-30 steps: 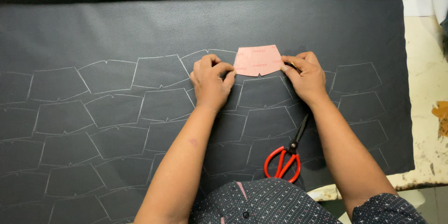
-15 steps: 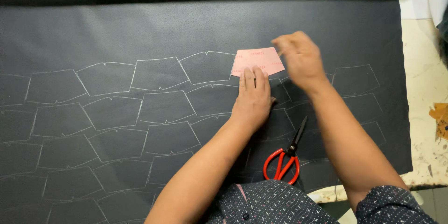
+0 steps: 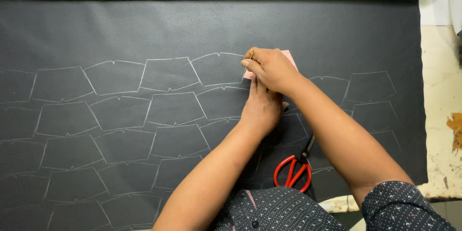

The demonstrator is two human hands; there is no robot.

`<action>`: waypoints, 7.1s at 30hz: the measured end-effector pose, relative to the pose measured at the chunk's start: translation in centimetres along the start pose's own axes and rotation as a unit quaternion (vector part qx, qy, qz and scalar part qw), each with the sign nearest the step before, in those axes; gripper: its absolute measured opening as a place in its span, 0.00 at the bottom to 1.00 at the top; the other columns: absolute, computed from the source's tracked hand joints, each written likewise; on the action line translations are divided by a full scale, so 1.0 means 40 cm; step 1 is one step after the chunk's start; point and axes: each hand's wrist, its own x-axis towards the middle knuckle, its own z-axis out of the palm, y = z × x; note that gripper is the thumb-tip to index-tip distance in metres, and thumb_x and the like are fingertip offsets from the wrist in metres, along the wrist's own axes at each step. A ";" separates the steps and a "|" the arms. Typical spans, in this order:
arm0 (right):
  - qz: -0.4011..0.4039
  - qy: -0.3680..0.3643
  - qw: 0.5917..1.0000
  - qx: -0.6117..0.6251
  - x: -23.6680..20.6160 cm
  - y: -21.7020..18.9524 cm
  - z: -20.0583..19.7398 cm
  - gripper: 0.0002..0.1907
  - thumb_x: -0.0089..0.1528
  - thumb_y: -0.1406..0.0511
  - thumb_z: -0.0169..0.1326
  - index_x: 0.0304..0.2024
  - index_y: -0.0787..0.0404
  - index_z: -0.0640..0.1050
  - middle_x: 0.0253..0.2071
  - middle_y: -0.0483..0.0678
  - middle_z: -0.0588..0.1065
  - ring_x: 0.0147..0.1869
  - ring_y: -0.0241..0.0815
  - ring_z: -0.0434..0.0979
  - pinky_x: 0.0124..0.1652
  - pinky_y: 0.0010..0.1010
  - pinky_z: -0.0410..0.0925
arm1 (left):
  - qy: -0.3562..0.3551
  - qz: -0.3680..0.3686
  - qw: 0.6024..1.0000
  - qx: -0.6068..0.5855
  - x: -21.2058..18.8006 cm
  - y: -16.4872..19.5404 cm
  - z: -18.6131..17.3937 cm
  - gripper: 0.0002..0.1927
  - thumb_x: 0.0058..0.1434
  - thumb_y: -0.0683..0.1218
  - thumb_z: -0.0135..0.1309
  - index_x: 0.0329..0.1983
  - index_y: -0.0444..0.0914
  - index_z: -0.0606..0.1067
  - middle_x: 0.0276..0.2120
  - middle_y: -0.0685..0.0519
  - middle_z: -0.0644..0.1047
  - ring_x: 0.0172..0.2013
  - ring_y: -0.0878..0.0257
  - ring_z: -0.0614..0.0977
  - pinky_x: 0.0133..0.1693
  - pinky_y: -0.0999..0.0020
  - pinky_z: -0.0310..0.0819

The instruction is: The person places a pink paper template on a large sheet of dark fabric and uses a small stick to trace the template's outline onto the fabric. This process is repeated multiple times across the fabric surface.

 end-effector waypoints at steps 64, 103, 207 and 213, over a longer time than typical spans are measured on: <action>-0.046 0.156 0.982 -0.094 -0.202 0.114 -0.024 0.05 0.69 0.65 0.56 0.44 0.59 0.81 0.42 0.47 0.81 0.47 0.52 0.79 0.49 0.40 0.71 | -0.094 -0.181 0.911 -0.359 0.190 -0.143 -0.102 0.36 0.68 0.64 0.37 0.21 0.34 0.81 0.19 0.44 0.80 0.32 0.46 0.84 0.44 0.56 0.76; 0.255 0.134 0.951 0.114 -0.114 0.183 -0.076 0.21 0.55 0.64 0.65 0.49 0.66 0.79 0.37 0.49 0.79 0.40 0.40 0.78 0.43 0.30 0.72 | 0.097 -0.083 0.894 -0.430 0.093 -0.201 -0.049 0.17 0.72 0.50 0.44 0.40 0.33 0.77 0.44 0.48 0.78 0.48 0.55 0.80 0.53 0.65 0.72; 0.006 0.133 0.990 0.036 -0.238 0.151 -0.052 0.09 0.67 0.64 0.55 0.44 0.61 0.82 0.43 0.49 0.81 0.49 0.47 0.80 0.51 0.36 0.70 | -0.062 -0.174 0.965 -0.184 0.182 -0.201 -0.116 0.19 0.48 0.47 0.69 0.41 0.39 0.76 0.31 0.47 0.80 0.36 0.48 0.83 0.39 0.54 0.75; 0.009 0.129 0.991 -0.013 -0.241 0.131 -0.044 0.08 0.65 0.64 0.55 0.43 0.60 0.82 0.42 0.47 0.82 0.45 0.47 0.80 0.49 0.37 0.69 | -0.049 -0.163 0.967 -0.190 0.177 -0.208 -0.115 0.20 0.48 0.47 0.69 0.42 0.39 0.76 0.31 0.47 0.80 0.36 0.47 0.82 0.38 0.54 0.74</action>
